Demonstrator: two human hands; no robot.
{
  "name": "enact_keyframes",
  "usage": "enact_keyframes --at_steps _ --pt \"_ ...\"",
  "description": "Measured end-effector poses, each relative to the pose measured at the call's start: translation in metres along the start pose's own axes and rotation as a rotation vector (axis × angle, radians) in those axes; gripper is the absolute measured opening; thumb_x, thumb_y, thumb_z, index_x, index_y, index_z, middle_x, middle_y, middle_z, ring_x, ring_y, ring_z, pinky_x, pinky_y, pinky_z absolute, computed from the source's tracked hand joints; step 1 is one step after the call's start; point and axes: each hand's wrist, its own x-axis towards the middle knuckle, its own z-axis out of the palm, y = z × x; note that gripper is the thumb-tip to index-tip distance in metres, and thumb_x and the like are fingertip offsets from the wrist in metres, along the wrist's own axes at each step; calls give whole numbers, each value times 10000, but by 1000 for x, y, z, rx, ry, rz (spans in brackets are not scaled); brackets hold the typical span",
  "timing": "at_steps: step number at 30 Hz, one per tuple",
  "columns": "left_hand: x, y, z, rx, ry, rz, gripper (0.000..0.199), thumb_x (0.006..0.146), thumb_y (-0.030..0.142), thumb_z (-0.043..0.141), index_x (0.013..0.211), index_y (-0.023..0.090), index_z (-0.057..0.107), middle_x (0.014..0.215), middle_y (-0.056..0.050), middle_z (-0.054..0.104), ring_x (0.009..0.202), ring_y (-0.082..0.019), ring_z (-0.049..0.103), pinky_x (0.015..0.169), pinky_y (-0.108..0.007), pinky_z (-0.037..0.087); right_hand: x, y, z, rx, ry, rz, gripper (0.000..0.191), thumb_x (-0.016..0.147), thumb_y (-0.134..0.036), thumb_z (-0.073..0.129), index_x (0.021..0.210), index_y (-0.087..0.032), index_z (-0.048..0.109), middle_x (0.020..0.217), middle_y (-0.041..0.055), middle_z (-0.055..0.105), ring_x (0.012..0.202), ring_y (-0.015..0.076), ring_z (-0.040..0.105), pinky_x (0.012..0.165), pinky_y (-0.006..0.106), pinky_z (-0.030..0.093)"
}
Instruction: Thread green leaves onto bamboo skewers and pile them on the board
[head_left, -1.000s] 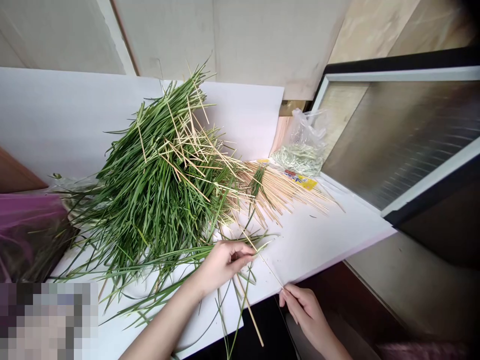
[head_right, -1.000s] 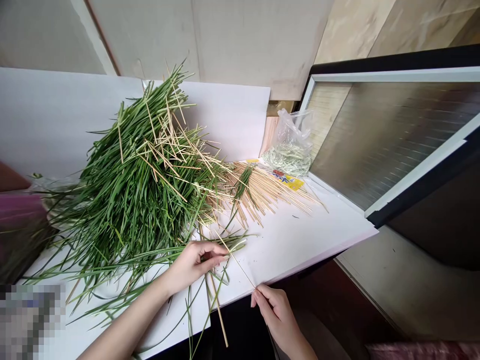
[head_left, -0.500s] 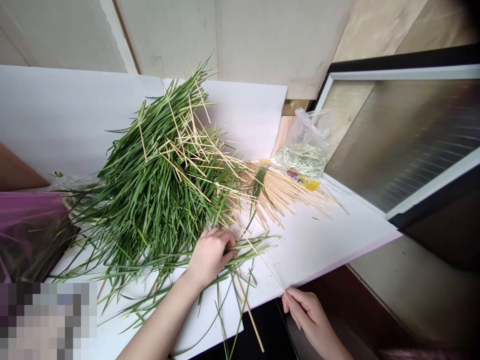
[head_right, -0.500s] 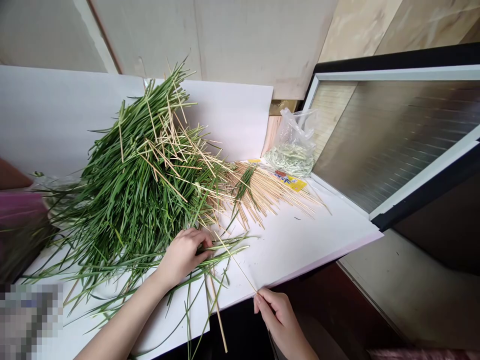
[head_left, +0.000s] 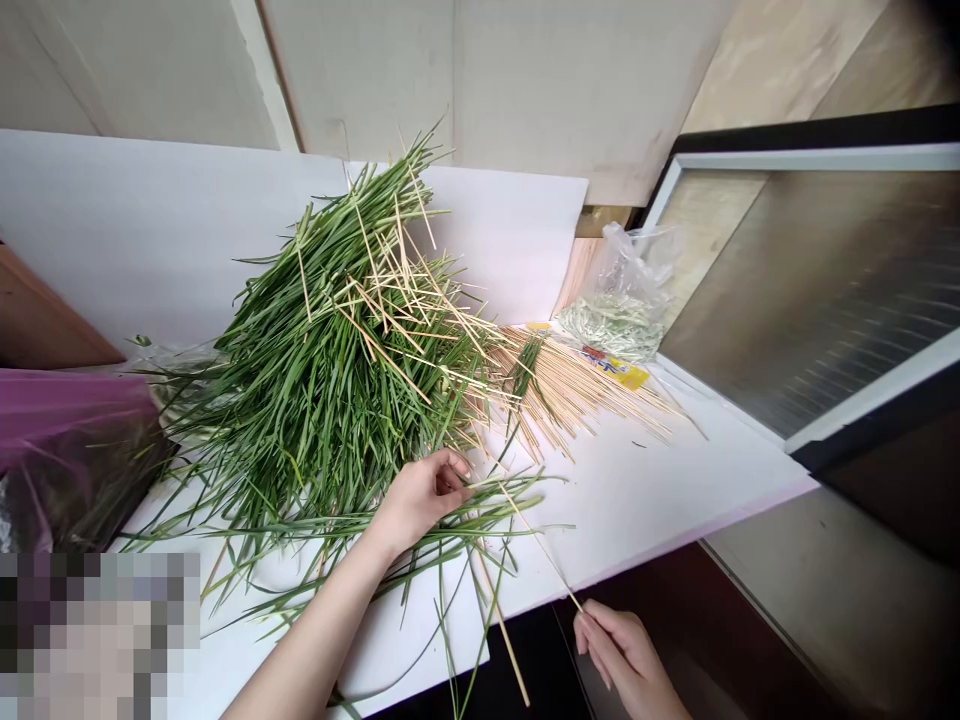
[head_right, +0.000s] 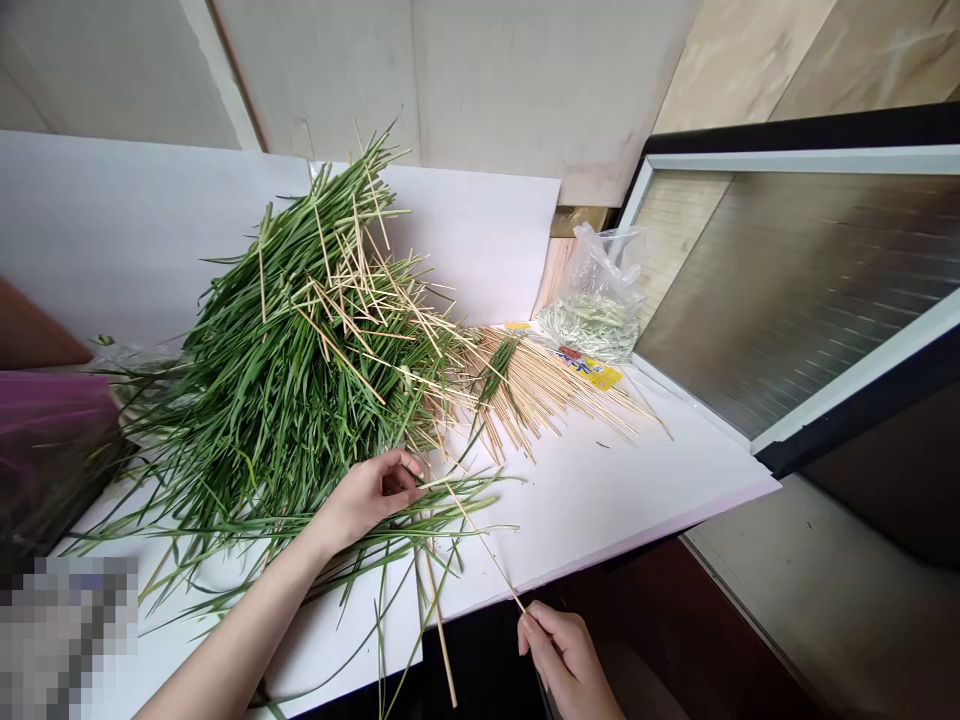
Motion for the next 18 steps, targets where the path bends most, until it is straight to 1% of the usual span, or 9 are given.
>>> enact_keyframes --at_steps 2,3,5,7,10,12,15,18 --pt "1 1 -8 -42 -19 -3 163 752 276 725 878 181 683 743 -16 703 648 -158 625 599 -240 457 3 0 3 13 11 -27 540 1054 -588 414 689 -203 512 494 -78 316 438 120 302 474 256 230" --pt "2 3 -11 -50 -10 2 149 756 283 723 856 176 691 764 -26 709 680 -164 644 624 -243 473 4 -1 4 27 13 -37 541 1055 -588 413 695 -199 524 489 -80 314 431 118 301 471 254 228" --pt "5 10 -16 -31 43 16 146 783 311 710 838 175 703 789 -36 714 707 -169 658 648 -246 487 7 -4 6 60 13 -48 547 1054 -594 409 706 -194 547 476 -84 312 418 115 306 467 251 230" --pt "9 19 -15 13 109 20 174 823 346 689 889 186 706 805 -27 710 645 -152 640 607 -237 474 8 -6 7 84 14 -56 552 1051 -598 413 710 -191 562 469 -84 317 413 115 318 465 250 234" --pt "16 34 -2 56 141 60 200 870 378 661 961 202 687 808 -5 692 528 -115 565 539 -226 437 9 -8 10 112 29 -74 554 1053 -591 418 707 -189 578 459 -84 326 408 115 327 467 252 234" --pt "20 41 10 64 130 110 197 888 372 649 975 198 685 808 -5 689 540 -111 540 547 -223 431 9 -8 11 128 34 -81 553 1055 -584 419 706 -187 583 453 -84 330 405 114 323 468 253 233" --pt "25 42 26 72 131 168 201 899 351 648 1000 193 718 848 -25 706 626 -130 553 595 -227 440 9 -8 10 154 54 -82 551 1058 -579 420 705 -187 580 450 -86 328 409 113 309 470 254 232" --pt "26 36 34 18 139 195 244 903 365 652 1052 200 754 1004 -65 732 816 -181 636 720 -256 497 9 -7 8 181 72 -67 553 1059 -583 417 713 -186 583 456 -86 321 416 112 298 466 257 211"
